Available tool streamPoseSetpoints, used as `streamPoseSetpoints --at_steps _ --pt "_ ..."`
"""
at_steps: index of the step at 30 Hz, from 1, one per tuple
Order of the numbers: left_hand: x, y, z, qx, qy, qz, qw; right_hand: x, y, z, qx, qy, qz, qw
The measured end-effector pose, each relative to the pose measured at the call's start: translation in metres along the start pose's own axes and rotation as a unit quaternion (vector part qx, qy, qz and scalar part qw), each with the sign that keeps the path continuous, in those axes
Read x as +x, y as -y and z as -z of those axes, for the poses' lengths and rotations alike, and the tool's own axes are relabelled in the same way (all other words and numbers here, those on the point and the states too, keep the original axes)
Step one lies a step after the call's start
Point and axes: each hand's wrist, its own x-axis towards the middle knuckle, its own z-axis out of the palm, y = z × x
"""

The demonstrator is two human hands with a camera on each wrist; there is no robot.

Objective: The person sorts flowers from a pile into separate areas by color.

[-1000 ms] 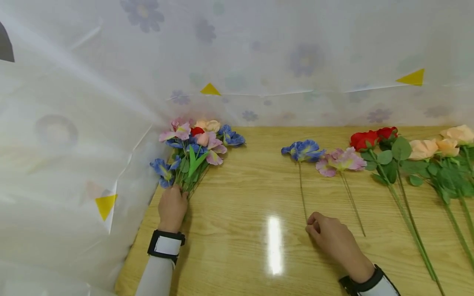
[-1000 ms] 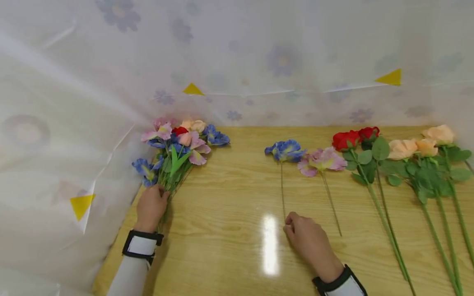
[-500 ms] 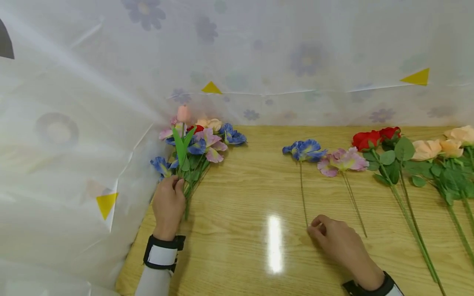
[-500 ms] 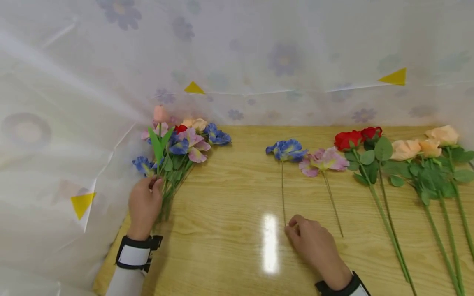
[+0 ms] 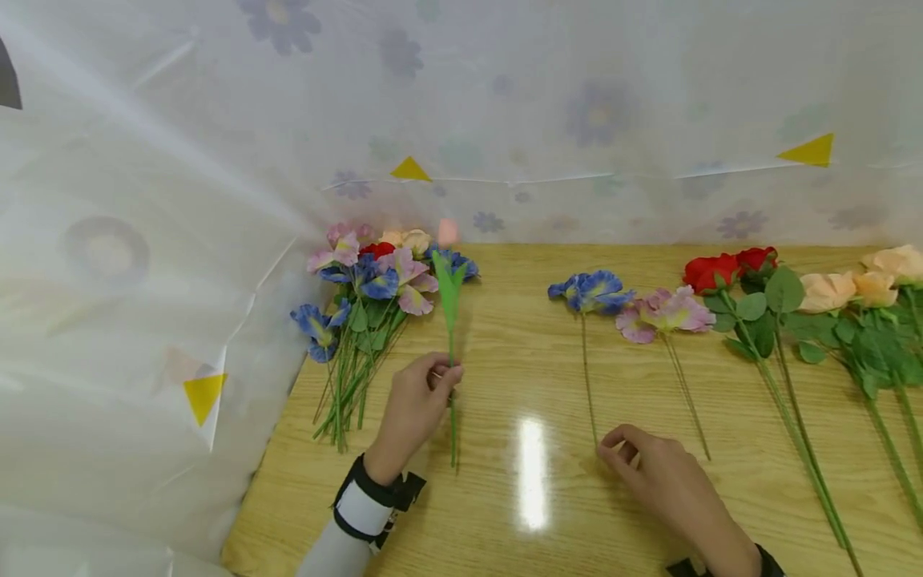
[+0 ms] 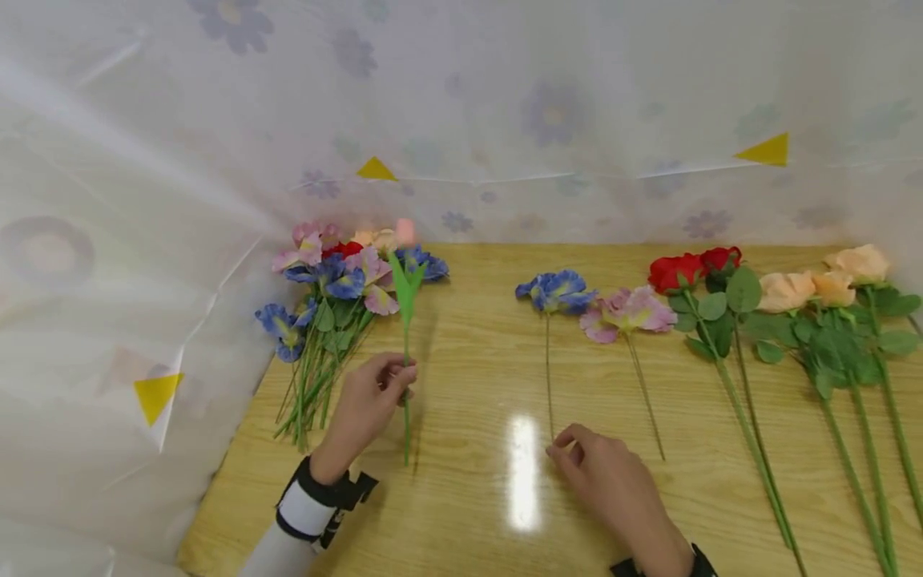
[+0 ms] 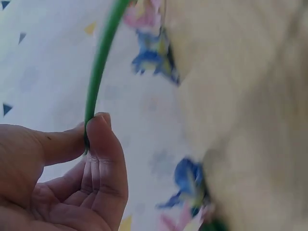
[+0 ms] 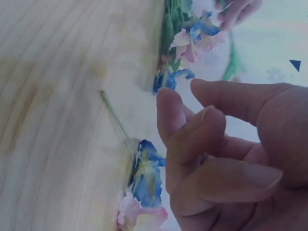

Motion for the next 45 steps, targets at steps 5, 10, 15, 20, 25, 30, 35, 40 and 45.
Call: streamPoseSetpoints --at_steps 5,10,15,20,25,30,35,40,45 --pt "0.006 0.007 -0.034 0.008 0.085 0.040 0.9955 -0.004 0.004 -0.002 0.016 0.003 0.008 1.000" --pt "0.012 0.018 -0.051 0.041 0.117 0.054 0.9908 -0.005 0.005 -0.005 0.015 -0.002 0.001 1.000" --pt "0.015 0.027 -0.059 0.048 0.124 0.066 0.9889 -0.006 0.005 -0.006 0.017 0.000 0.001 1.000" --pt "0.013 0.024 -0.061 0.021 0.126 0.087 0.9880 -0.004 0.009 -0.007 0.017 -0.016 0.016 1.000" --pt "0.009 0.008 -0.061 -0.084 0.133 0.109 0.9816 0.004 0.024 -0.014 0.040 -0.017 0.015 0.999" --pt "0.005 -0.017 -0.063 -0.169 0.144 0.088 0.9711 0.016 0.041 -0.024 0.064 -0.007 0.058 0.996" --pt "0.002 -0.034 -0.064 -0.117 0.118 0.038 0.9853 0.030 0.048 -0.031 0.119 0.002 0.101 0.988" --pt "-0.001 -0.042 -0.061 -0.079 0.087 0.022 0.9928 0.038 0.053 -0.031 0.232 0.030 0.089 0.968" --pt "-0.002 -0.043 -0.057 -0.092 0.064 0.008 0.9937 0.043 0.058 -0.028 0.229 0.011 0.101 0.968"
